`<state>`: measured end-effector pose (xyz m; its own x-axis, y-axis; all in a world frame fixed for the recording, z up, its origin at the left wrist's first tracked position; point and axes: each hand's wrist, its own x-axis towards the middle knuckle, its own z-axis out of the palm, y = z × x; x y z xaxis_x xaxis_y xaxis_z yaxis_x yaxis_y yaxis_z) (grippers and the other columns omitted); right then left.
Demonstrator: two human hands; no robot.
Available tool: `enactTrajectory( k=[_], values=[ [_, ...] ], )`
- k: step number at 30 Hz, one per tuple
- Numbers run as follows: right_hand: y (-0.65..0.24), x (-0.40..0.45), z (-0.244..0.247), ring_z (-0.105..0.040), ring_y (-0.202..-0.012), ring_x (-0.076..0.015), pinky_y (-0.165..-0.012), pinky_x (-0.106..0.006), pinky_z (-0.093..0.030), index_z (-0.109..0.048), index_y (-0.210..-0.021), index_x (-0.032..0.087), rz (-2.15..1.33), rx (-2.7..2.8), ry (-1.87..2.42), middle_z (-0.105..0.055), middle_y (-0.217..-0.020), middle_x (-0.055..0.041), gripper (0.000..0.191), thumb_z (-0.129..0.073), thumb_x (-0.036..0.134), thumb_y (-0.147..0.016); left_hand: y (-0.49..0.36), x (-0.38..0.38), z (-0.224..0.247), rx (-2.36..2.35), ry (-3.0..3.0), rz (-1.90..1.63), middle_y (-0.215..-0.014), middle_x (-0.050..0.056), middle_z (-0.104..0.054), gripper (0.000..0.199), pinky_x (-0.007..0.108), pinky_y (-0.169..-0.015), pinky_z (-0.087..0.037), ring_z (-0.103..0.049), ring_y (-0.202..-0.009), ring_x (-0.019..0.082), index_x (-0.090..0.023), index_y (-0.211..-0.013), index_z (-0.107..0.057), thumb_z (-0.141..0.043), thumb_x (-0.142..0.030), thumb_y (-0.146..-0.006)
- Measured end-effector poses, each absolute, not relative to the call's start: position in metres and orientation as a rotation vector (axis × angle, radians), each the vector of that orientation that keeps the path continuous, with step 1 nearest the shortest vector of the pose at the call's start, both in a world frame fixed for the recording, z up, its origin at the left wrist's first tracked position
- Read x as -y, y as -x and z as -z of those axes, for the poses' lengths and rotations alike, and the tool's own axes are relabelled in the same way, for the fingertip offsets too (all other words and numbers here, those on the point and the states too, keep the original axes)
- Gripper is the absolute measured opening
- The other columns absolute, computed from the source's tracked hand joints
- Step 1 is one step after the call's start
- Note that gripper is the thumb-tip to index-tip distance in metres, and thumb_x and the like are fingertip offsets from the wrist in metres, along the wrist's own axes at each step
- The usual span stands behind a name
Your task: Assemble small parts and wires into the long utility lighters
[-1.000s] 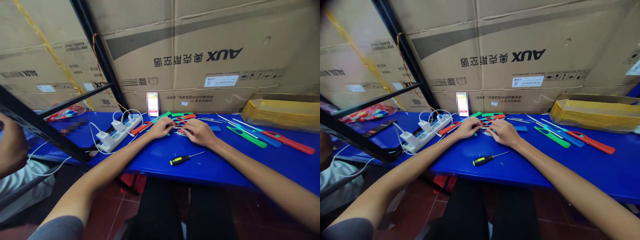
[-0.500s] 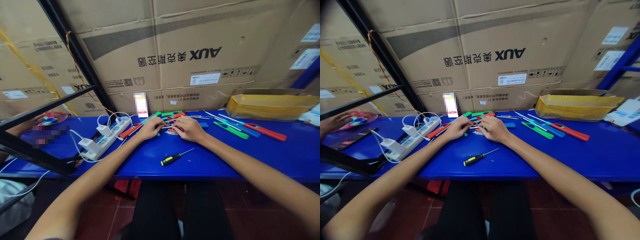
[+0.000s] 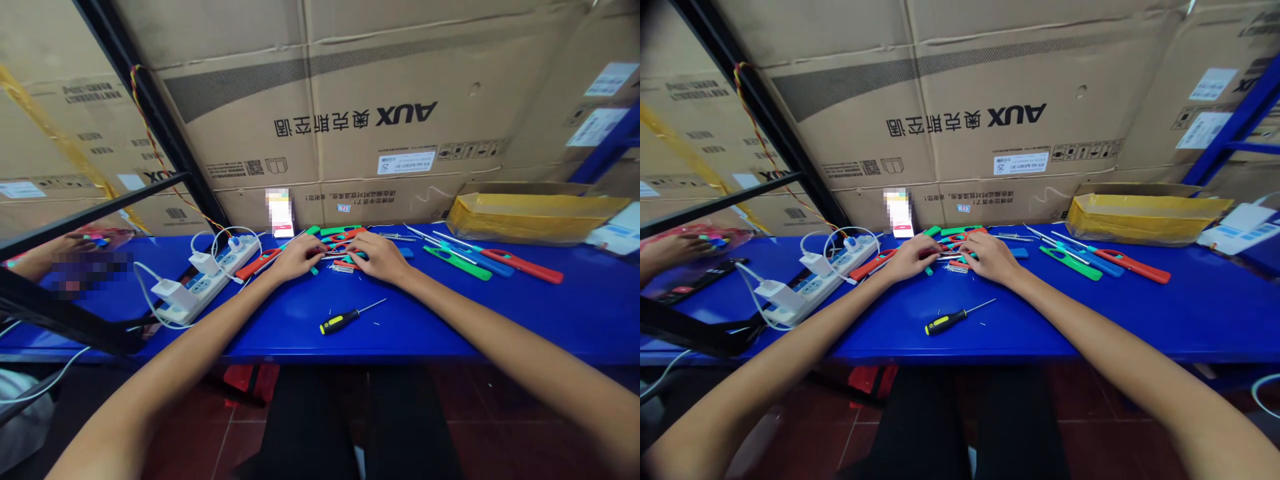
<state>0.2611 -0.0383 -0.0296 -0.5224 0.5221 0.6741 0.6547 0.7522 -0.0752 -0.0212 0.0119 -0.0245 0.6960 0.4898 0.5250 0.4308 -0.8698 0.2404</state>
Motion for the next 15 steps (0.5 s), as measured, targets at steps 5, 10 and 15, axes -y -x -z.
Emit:
enactTrajectory(
  k=[5, 10, 15],
  values=[
    [-0.259, 0.042, 0.025, -0.069, -0.096, -0.0246, -0.087, -0.039, -0.054, -0.076, -0.1, 0.021, 0.233, 2.247, 0.884, -0.077, -0.1, -0.0083, 0.02, -0.057, 0.024, -0.106, 0.023, -0.014, 0.024, -0.758, -2.82, -0.938, -0.104, 0.008, -0.077, 0.019, 0.043, -0.092, -0.054, -0.069, -0.101, 0.026, -0.021, -0.109, -0.076, -0.06, -0.031, -0.106],
    [-0.258, 0.042, 0.026, -0.068, -0.09, -0.0241, -0.083, -0.038, -0.053, -0.076, -0.096, 0.019, 0.264, 2.265, 0.905, -0.076, -0.094, -0.0086, 0.023, -0.056, 0.026, -0.107, 0.02, -0.008, 0.019, -0.709, -2.809, -0.937, -0.109, 0.008, -0.079, 0.023, 0.043, -0.094, -0.055, -0.071, -0.103, 0.025, -0.023, -0.119, -0.077, -0.061, -0.034, -0.107],
    [-0.256, 0.039, 0.031, -0.068, -0.093, -0.0246, -0.085, -0.038, -0.053, -0.076, -0.098, 0.02, 0.26, 2.285, 0.889, -0.076, -0.096, -0.0096, 0.027, -0.053, 0.029, -0.11, 0.015, -0.002, 0.016, -0.6, -2.837, -0.937, -0.109, 0.008, -0.08, 0.025, 0.042, -0.094, -0.056, -0.072, -0.101, 0.024, -0.023, -0.119, -0.078, -0.059, -0.034, -0.109]
  ],
)
